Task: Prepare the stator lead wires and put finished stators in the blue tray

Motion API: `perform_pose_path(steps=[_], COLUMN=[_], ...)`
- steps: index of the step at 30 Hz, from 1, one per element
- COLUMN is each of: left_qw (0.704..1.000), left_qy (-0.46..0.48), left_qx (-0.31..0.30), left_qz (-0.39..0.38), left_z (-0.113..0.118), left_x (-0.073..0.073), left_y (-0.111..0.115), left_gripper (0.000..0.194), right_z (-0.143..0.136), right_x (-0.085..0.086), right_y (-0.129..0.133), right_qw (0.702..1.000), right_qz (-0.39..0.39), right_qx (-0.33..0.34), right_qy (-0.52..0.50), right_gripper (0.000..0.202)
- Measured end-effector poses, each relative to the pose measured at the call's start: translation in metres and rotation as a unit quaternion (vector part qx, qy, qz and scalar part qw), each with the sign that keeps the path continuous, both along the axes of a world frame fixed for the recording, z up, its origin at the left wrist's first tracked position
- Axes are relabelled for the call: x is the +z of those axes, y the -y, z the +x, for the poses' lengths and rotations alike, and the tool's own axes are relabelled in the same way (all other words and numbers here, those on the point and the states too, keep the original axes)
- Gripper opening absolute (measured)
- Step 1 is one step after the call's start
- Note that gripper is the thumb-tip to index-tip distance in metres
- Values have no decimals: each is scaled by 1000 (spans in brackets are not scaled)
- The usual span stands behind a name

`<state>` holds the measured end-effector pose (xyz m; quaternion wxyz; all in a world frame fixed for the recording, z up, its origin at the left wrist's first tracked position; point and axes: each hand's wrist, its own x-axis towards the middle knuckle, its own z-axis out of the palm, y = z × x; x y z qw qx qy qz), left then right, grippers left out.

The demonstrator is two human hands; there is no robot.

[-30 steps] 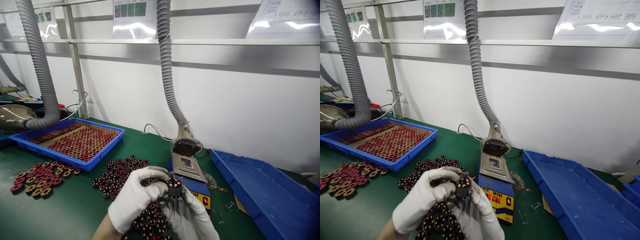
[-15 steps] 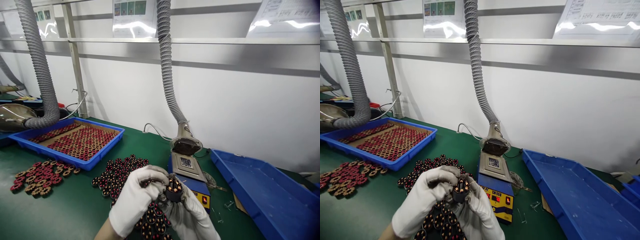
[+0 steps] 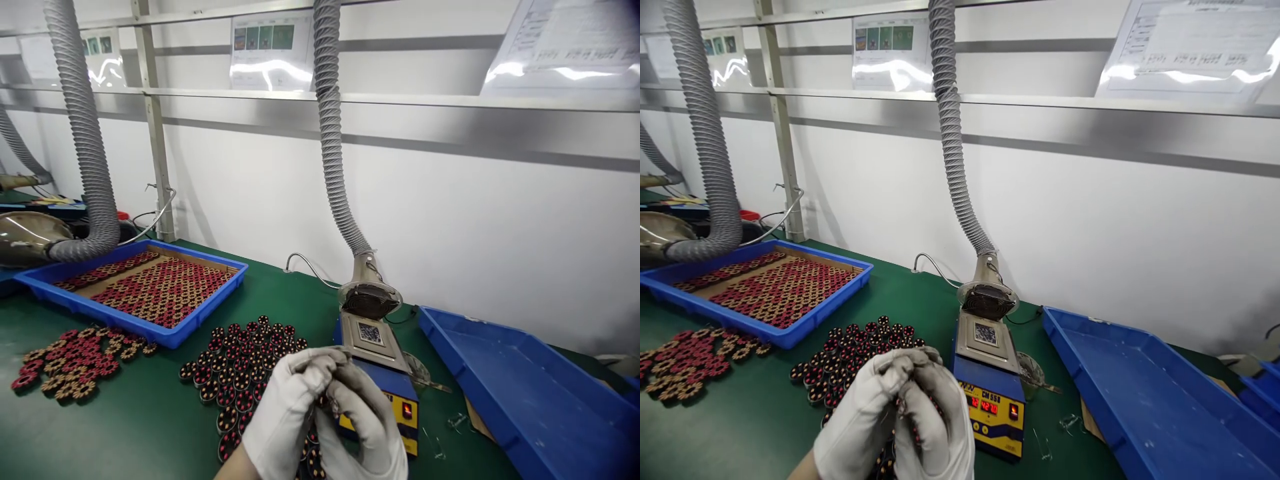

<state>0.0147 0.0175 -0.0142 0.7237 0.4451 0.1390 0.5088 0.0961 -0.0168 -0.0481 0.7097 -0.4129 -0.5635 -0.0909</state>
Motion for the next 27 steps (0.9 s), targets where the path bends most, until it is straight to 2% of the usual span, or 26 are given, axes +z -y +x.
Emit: perform_pose_path(steps=[2, 5, 7, 9, 11, 13, 16, 18, 22, 27], left_qw=[996, 985, 988, 987, 984, 982, 973, 976, 990, 993], left_qy=[56, 90, 13, -97, -132, -88, -2, -2, -64, -32], left_qx=[63, 145, 155, 127, 116, 160, 230, 218, 123, 103], left_qz=[-32, -23, -8, -12, -31, -39, 3, 19, -23, -47], left_z=[4, -1, -7, -11, -11, -11, -14, -17, -17, -12], left_x=[-5, 1, 11, 18, 19, 16, 11, 13, 18, 9], left_y=[0, -2, -2, -2, -1, 0, -1, 0, 2, -4], left_gripper=[19, 18, 23, 29, 26, 17, 15, 20, 29, 23], right_z=[-1, -3, -3, -4, -3, -1, 2, 3, 2, 1], right_x=[0, 4, 6, 6, 4, 1, -2, -3, -3, -4], right_y=[-1, -2, -2, -1, -1, -1, -2, -2, -2, -2], right_qw=[1000, 996, 993, 992, 993, 995, 998, 999, 999, 1000], right_qz=[6, 5, 10, 20, 20, 13, 3, 0, 9, 5], right_qx=[-19, -53, -54, -49, -48, -45, -39, -39, -35, -17], right_qy=[-18, -76, -102, -115, -109, -85, -52, -37, -32, -5], right_gripper=[48, 44, 40, 40, 41, 43, 45, 47, 49, 49])
